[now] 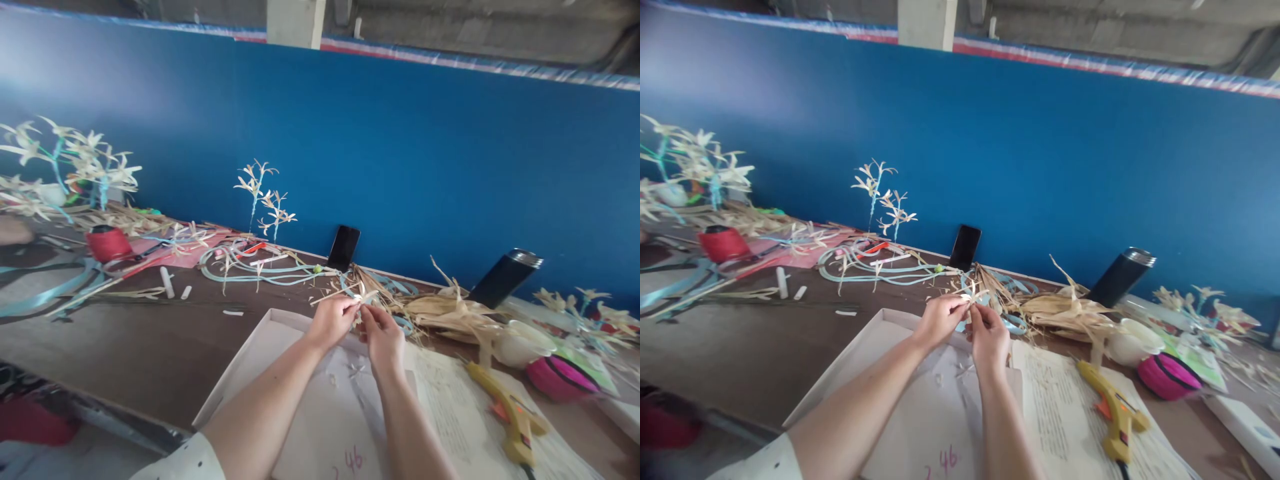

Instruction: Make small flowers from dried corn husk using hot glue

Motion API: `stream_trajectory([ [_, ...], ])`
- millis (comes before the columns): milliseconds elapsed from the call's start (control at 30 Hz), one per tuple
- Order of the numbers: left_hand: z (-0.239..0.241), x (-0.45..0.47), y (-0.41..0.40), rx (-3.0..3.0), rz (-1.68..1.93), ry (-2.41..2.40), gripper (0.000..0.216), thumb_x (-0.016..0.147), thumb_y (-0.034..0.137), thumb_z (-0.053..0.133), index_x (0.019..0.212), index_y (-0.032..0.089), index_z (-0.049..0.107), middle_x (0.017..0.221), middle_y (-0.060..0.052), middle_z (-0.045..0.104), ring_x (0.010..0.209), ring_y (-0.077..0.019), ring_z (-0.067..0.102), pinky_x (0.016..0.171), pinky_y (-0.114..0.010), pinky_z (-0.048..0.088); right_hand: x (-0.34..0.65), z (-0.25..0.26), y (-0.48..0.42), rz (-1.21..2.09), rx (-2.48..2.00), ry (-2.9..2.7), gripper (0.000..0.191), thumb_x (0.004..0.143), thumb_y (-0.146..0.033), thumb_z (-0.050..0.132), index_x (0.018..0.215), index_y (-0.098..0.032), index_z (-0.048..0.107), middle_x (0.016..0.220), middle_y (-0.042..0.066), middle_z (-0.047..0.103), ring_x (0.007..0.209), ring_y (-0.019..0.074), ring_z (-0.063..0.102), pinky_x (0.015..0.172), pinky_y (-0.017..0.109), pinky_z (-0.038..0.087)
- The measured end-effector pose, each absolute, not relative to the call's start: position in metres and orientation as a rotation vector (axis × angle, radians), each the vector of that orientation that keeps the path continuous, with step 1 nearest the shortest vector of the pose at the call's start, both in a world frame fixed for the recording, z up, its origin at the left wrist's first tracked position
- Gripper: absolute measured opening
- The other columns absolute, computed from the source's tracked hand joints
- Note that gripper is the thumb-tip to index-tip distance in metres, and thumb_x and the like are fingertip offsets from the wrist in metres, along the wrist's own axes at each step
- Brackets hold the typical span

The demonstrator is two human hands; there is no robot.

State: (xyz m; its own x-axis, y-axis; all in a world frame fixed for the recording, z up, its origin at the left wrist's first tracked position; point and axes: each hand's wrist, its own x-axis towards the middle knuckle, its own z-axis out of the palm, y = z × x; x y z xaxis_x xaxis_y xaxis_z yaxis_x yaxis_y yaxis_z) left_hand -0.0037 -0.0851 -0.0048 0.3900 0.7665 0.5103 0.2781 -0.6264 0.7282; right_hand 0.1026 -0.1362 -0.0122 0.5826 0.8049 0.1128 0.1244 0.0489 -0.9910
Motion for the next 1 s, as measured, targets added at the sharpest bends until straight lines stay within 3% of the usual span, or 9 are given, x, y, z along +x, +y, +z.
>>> stream_trajectory([
  [267, -0.005, 0.000, -0.090, 2.214, 1.175, 0.887, 0.028, 0.088, 0.026, 0.042, 0.074, 0.017, 0.065, 0.073, -0.003, 0.063, 0.074, -0.0136, 0.057, 0.068, -0.021, 0.039, 0.108, -0.002, -0.141, 0.607, -1.398, -0.871, 0.038, 0.068, -0.043, 0.065, 0.092, -0.013, 0.065, 0.068, 0.002, 0.064, 0.047, 0.0100, 0.051, 0.043, 0.021, 0.040],
  [600, -0.005, -0.001, -0.089, 2.160, 1.217, 0.955, 0.029, 0.087, 0.025, 0.044, 0.066, 0.017, 0.063, 0.066, -0.001, 0.060, 0.066, -0.0107, 0.054, 0.062, -0.018, 0.038, 0.109, -0.013, -0.140, 0.686, -1.388, -0.928, 0.035, 0.072, -0.042, 0.063, 0.095, -0.015, 0.064, 0.079, 0.004, 0.065, 0.056, 0.0121, 0.057, 0.045, 0.021, 0.045],
  [867, -0.013, 0.004, -0.084, 1.900, 1.216, 0.852, 0.025, 0.085, 0.030, 0.048, 0.084, 0.017, 0.070, 0.086, -0.004, 0.066, 0.076, -0.0132, 0.061, 0.066, -0.019, 0.048, 0.108, -0.011, -0.139, 0.724, -1.384, -0.894, 0.035, 0.070, -0.042, 0.065, 0.092, -0.015, 0.065, 0.077, 0.005, 0.066, 0.058, 0.0148, 0.060, 0.047, 0.024, 0.048],
  [1000, -0.014, 0.005, -0.084, 1.879, 1.268, 0.841, 0.021, 0.083, 0.029, 0.054, 0.085, 0.019, 0.071, 0.089, -0.004, 0.066, 0.085, -0.0143, 0.062, 0.072, -0.021, 0.050, 0.108, -0.013, -0.137, 0.715, -1.363, -0.872, 0.035, 0.069, -0.043, 0.066, 0.089, -0.015, 0.064, 0.070, 0.003, 0.065, 0.050, 0.0127, 0.056, 0.047, 0.024, 0.046],
])
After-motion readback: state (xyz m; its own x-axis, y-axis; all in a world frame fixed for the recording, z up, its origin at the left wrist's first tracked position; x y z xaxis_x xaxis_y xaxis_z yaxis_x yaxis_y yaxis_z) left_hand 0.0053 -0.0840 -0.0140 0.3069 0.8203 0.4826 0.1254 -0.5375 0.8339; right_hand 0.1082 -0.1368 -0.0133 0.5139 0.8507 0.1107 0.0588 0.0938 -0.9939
